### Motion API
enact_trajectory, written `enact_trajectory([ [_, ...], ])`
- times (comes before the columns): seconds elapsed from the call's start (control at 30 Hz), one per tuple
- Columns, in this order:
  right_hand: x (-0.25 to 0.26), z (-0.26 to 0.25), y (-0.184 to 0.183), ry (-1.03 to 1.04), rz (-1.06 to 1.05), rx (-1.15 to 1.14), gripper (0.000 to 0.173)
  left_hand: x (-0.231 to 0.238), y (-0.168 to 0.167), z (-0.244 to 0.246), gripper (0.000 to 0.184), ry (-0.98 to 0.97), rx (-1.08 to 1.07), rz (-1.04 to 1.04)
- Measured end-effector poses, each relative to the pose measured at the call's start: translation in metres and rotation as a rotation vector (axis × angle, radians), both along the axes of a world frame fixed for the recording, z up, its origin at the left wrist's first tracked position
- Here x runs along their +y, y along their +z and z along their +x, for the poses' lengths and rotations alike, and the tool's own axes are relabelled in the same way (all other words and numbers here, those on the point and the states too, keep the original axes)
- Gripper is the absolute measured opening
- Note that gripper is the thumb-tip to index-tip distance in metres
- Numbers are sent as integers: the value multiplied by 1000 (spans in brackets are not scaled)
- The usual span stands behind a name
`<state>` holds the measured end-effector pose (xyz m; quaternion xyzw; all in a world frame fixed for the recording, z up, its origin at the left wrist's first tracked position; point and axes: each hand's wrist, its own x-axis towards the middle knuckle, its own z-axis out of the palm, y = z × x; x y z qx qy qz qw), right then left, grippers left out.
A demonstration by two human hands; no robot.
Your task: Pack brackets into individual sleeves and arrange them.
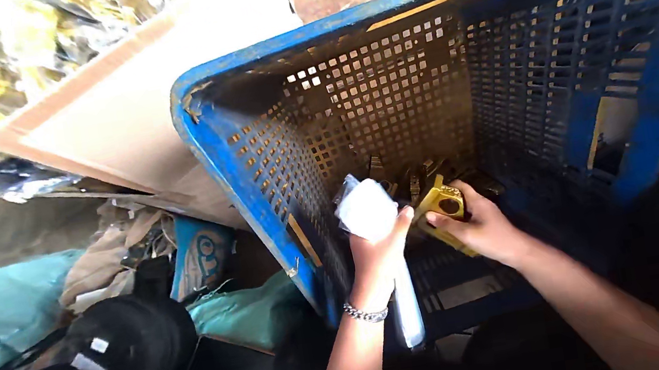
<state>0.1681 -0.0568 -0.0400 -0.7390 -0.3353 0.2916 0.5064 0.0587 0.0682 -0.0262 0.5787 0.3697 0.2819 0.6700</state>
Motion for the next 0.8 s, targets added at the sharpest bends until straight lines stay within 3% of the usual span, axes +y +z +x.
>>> enact_trajectory([
  [0.07, 10, -8, -9, 138, -148, -411, 37, 2, 2, -5, 27, 4, -17, -67],
  [0.13, 22, -12, 0, 382, -421, -438, 46, -1, -1, -13, 29, -21, 51, -17],
  [0.2, 34, -5, -2, 395, -501, -304, 59, -6, -9, -16, 40, -87, 137, 151],
  [0.3, 43, 6, -11, 278, -329, 72, 74, -3, -24, -10, 55, -89, 157, 434],
  [0.4, 34, 8, -1, 128, -35, 451, 73, 13, -25, -4, 57, 104, 123, 587],
  [0.5, 28, 10, 1, -58, 109, 391, 60, 9, -18, -3, 55, 115, 97, 507],
  [0.63, 32, 11, -12, -94, 11, 223, 61, -25, -18, -6, 40, -234, -9, 377],
  [0.7, 15, 17, -2, -82, -56, 284, 40, -16, -8, -10, 36, -231, -44, 159],
  [0.73, -1, 24, 3, -77, 14, 296, 29, -6, -3, -14, 36, -201, -70, 72],
  [0.8, -40, 47, 12, -17, 466, 363, 13, 8, 8, -23, 32, -107, -61, -19],
])
